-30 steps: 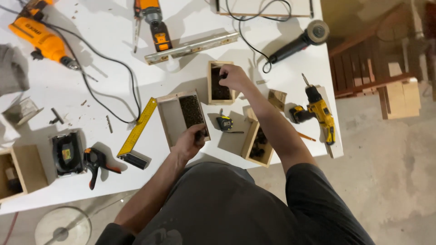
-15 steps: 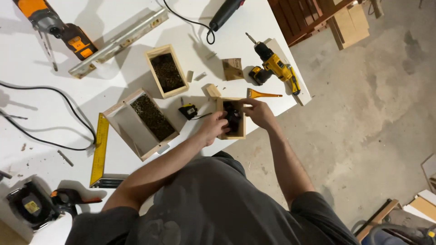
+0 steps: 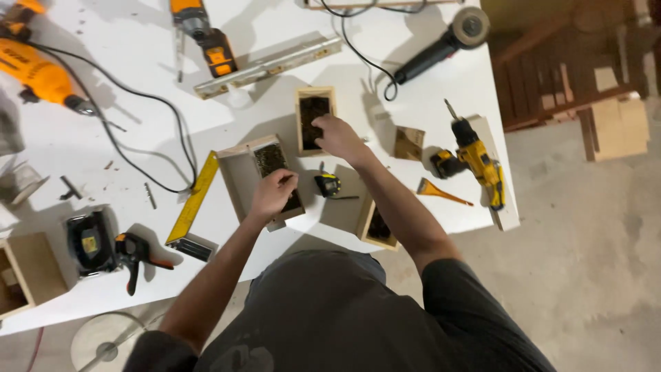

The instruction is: The person labels small wooden boxes with printed stickers, then transfers screws and other fasteners from one box into another, arranging them into compartments. The person places the filled boxes onto a shelf and later picks up a cordless drill, briefly handling a screw.

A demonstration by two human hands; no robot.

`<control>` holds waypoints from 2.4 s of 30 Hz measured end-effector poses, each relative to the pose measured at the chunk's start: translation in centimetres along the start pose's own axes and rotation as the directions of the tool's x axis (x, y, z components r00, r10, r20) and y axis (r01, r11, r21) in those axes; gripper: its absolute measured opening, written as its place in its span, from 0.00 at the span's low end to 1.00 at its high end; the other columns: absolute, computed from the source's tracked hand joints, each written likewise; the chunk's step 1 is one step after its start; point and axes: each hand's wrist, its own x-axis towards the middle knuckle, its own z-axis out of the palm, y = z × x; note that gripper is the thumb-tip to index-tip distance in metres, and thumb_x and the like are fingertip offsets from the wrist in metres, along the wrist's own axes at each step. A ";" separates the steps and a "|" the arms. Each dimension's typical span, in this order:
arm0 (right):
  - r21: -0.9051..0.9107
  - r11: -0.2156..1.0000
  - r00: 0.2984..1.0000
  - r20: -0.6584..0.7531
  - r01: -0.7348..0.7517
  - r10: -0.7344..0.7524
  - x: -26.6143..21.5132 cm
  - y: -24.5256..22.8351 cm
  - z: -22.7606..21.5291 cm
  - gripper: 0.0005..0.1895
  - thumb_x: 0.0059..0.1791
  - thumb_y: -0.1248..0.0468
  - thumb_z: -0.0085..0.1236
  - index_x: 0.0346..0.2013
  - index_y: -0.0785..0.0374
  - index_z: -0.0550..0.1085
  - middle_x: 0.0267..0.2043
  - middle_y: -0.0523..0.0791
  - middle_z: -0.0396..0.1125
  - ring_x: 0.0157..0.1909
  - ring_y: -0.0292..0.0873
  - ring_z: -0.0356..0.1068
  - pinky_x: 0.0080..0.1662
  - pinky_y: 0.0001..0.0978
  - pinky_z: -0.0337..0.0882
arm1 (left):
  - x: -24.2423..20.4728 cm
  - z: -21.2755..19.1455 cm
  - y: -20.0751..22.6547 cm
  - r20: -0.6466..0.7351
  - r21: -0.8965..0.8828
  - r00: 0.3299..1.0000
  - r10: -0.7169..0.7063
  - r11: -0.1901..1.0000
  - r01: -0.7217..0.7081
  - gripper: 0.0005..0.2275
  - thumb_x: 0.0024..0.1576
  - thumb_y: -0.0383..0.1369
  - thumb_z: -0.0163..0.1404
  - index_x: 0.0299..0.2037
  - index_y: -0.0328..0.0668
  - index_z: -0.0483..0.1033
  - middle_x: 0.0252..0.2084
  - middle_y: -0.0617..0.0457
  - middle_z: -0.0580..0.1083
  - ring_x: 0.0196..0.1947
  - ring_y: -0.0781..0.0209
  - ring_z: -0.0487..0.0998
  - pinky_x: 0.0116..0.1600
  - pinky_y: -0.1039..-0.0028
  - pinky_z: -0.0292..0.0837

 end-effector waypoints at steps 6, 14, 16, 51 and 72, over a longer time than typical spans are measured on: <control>-0.370 0.905 0.972 0.178 0.210 -0.152 5.5 3.6 6.1 0.19 0.45 0.66 0.64 0.50 0.65 0.77 0.47 0.53 0.72 0.51 0.57 0.76 0.56 0.45 0.75 | -1.7 -1.8 1.3 -0.167 0.053 0.986 -0.010 0.998 0.019 0.14 0.64 0.42 0.51 0.54 0.48 0.80 0.48 0.43 0.79 0.47 0.44 0.82 0.48 0.56 0.81; 0.339 0.933 0.992 0.075 -0.118 0.098 0.5 -2.7 -7.1 0.13 0.49 0.68 0.57 0.48 0.63 0.78 0.39 0.52 0.75 0.41 0.49 0.76 0.48 0.38 0.78 | 6.1 -3.4 2.8 -0.106 0.389 0.950 0.294 0.891 -0.233 0.13 0.67 0.37 0.45 0.52 0.37 0.79 0.44 0.42 0.78 0.46 0.42 0.81 0.47 0.55 0.79; 0.633 0.749 0.973 0.029 -0.196 0.230 -0.7 -1.7 -9.2 0.10 0.51 0.71 0.58 0.47 0.68 0.77 0.34 0.51 0.74 0.32 0.41 0.77 0.40 0.28 0.81 | 9.5 -2.9 3.7 -0.076 0.516 0.934 0.350 0.815 -0.263 0.13 0.69 0.36 0.43 0.51 0.37 0.79 0.44 0.43 0.77 0.46 0.44 0.81 0.49 0.58 0.79; -0.212 0.896 0.896 0.140 -0.389 0.422 -21.5 0.1 -7.1 0.16 0.48 0.50 0.58 0.43 0.55 0.81 0.41 0.52 0.77 0.49 0.60 0.75 0.50 0.55 0.75 | 19.4 5.1 4.0 0.310 0.669 0.865 0.396 0.556 -0.494 0.08 0.59 0.23 0.47 0.27 0.35 0.76 0.31 0.47 0.80 0.32 0.50 0.81 0.43 0.64 0.78; 0.708 0.479 0.522 -0.181 -0.519 0.834 -31.6 0.9 0.2 0.20 0.54 0.60 0.59 0.58 0.67 0.74 0.42 0.55 0.73 0.35 0.47 0.75 0.38 0.38 0.78 | 3.5 10.7 9.3 0.398 0.453 0.822 0.407 0.692 -0.562 0.12 0.59 0.40 0.50 0.49 0.48 0.79 0.46 0.42 0.80 0.49 0.37 0.80 0.53 0.46 0.76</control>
